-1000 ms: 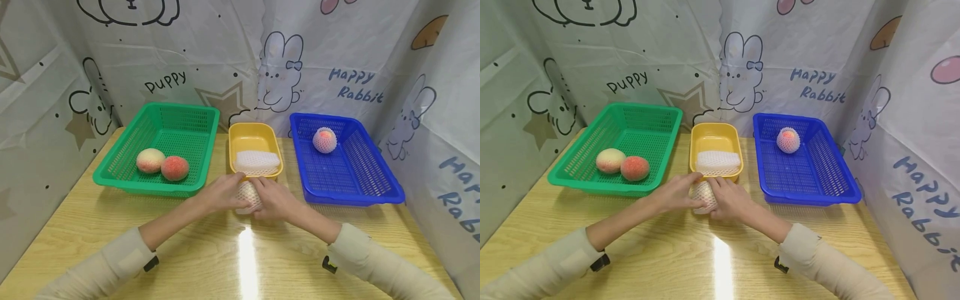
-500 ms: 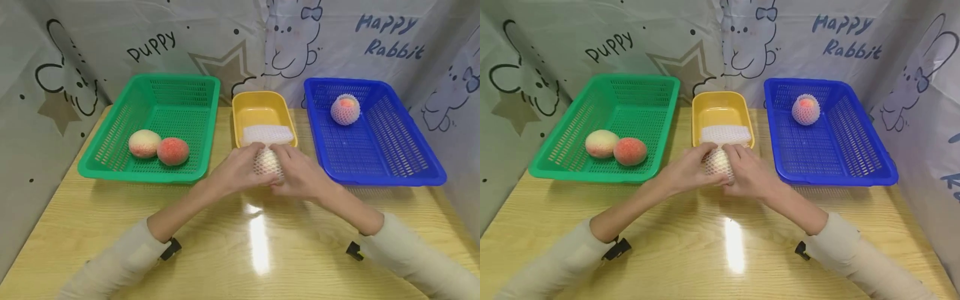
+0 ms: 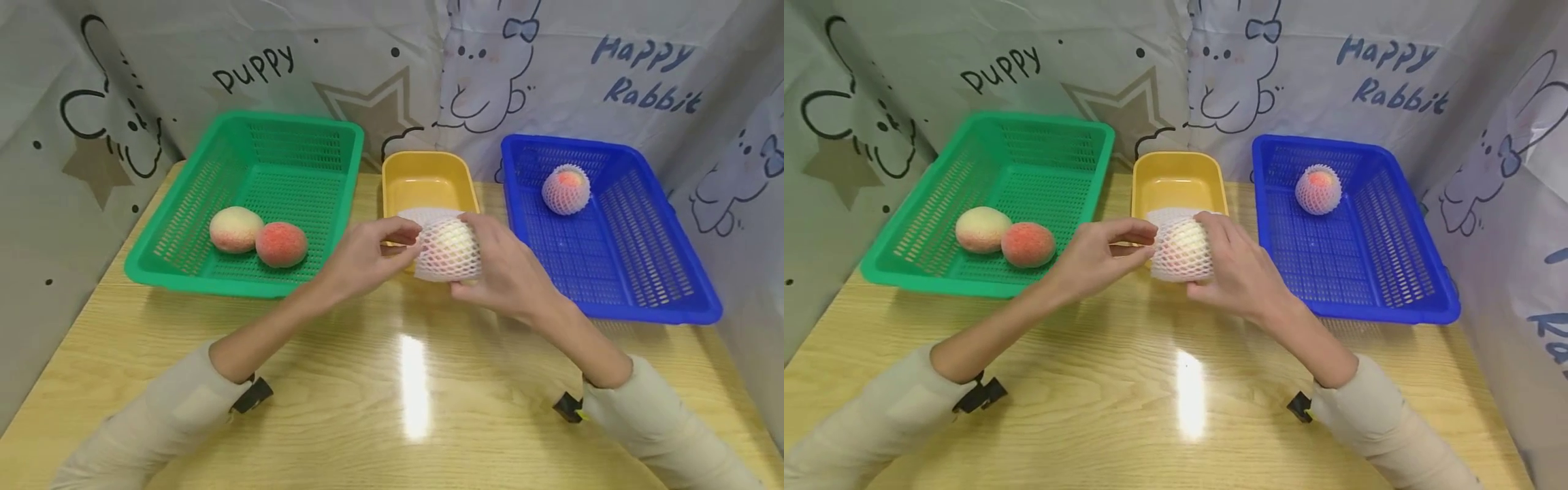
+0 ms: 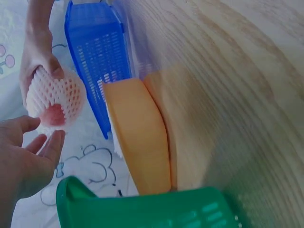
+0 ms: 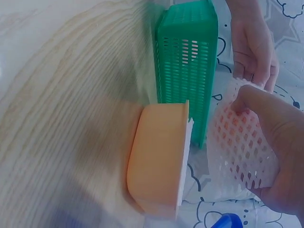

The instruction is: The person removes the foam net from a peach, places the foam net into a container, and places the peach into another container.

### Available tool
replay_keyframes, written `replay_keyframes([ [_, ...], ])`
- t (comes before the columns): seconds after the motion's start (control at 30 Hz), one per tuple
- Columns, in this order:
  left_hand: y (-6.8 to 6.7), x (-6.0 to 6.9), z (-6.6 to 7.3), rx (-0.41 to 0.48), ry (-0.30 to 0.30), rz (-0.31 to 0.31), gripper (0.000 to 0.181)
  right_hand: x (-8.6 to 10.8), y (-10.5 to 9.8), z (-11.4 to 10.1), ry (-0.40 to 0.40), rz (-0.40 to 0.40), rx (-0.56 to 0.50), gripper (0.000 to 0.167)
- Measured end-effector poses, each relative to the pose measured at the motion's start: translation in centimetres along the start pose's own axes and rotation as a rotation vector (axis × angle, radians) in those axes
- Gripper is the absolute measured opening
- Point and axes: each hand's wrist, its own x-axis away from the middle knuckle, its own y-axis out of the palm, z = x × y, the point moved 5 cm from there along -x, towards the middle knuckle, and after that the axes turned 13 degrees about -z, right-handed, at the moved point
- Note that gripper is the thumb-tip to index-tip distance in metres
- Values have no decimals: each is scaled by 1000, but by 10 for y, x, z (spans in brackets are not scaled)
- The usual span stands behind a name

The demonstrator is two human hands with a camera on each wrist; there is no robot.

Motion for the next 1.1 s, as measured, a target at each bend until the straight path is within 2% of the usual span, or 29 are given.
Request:
replay_keyframes([
  [0.13, 0, -1, -2, 15, 5, -18, 26, 2, 0, 1, 4, -5, 1, 88],
  [0.33, 4, -3, -1, 75, 19, -50, 33, 2, -5, -4, -33, 22, 36, 89],
  [0.5, 5, -4, 3, 149, 27, -43, 44, -1, -11, -10, -65, 32, 55, 88],
  [0.7, 6, -2, 11, 174, 37, -46, 57, -3, -16, -17, -76, 15, 53, 87],
  [1.1, 8, 5, 18, 110, 50, -41, 68, -4, -20, -31, -98, 2, 38, 86],
])
